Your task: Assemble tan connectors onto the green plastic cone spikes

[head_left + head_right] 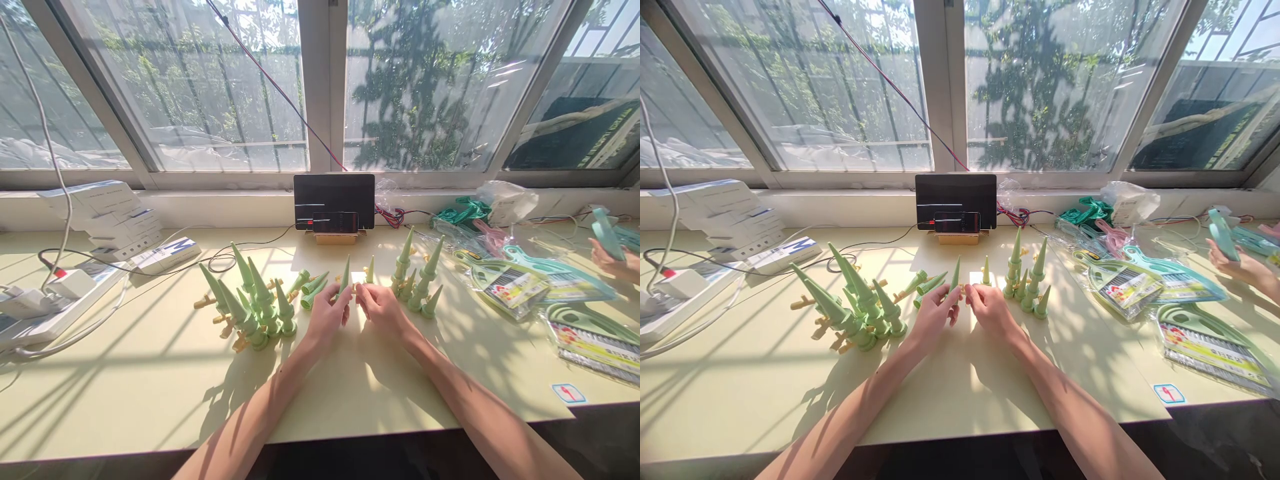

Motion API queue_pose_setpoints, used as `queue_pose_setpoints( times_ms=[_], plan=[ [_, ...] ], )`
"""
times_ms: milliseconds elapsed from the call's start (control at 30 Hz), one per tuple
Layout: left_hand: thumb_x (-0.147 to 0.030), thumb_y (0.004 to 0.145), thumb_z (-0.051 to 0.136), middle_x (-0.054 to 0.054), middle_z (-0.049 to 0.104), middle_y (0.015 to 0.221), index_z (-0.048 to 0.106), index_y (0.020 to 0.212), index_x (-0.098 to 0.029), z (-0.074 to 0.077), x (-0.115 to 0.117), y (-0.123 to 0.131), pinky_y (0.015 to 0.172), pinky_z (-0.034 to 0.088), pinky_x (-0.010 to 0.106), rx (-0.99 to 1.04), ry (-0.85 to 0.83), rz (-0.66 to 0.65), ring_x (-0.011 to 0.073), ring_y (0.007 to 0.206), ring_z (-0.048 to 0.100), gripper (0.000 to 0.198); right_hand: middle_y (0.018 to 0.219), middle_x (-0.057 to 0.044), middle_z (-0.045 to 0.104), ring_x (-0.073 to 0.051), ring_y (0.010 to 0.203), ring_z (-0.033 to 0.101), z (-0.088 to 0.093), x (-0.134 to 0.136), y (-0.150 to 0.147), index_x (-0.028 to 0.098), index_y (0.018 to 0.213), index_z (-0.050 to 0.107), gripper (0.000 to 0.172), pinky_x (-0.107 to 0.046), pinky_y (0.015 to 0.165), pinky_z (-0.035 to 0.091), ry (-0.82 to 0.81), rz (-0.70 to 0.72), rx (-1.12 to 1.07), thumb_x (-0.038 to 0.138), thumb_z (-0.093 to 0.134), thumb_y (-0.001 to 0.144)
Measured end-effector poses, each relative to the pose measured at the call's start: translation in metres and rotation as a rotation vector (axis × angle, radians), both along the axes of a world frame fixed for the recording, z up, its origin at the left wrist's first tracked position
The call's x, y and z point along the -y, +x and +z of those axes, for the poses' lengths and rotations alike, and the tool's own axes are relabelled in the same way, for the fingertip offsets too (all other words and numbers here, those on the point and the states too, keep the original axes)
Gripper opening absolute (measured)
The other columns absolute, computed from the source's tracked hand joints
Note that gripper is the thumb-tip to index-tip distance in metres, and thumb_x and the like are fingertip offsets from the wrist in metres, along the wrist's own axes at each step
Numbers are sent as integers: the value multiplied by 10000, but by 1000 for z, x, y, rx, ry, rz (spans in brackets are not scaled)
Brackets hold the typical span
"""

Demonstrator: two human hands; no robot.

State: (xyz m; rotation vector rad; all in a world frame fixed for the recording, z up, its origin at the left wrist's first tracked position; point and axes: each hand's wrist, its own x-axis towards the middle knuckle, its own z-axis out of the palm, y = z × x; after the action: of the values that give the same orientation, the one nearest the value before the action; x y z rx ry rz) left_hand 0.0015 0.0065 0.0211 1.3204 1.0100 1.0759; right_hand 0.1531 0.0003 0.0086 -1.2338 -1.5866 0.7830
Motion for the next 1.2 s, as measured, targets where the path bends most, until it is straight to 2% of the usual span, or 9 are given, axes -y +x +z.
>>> queue_pose_setpoints(
  times_ms=[100,200,467,833,1200],
  plan=[
    [-540,839,662,-47,477,535,592,742,-191,1,-1,0,489,333,243,-2,-20,27,80,447,414,369,647,1,569,-130,495,476,1,0,1,200,768,563,387,-274,481,378,9,11,-21,523,481,967],
    [-547,833,662,-38,499,561,565,714,-190,-1,-3,-1,500,350,247,8,-34,49,81,456,417,388,747,-13,616,-125,506,493,3,1,1,203,880,595,293,-273,480,398,33,19,-2,490,560,930],
    [-540,813,683,-39,497,556,560,695,-191,-1,-3,0,494,345,242,21,-43,45,79,453,411,389,700,4,564,-129,521,502,5,2,2,207,800,555,277,-283,510,400,70,24,35,448,546,936],
    [-547,815,679,-34,499,558,586,728,-188,-2,-2,-1,499,356,245,21,-43,27,85,467,424,381,592,33,474,-133,508,463,2,1,2,206,759,565,291,-282,505,377,58,14,22,439,551,933],
    [-537,827,670,-48,475,531,583,714,-195,-4,-2,-1,503,339,250,26,-19,13,83,451,410,371,547,42,448,-130,517,439,6,2,2,199,724,582,334,-277,527,371,53,9,41,449,525,939]
  ],
)
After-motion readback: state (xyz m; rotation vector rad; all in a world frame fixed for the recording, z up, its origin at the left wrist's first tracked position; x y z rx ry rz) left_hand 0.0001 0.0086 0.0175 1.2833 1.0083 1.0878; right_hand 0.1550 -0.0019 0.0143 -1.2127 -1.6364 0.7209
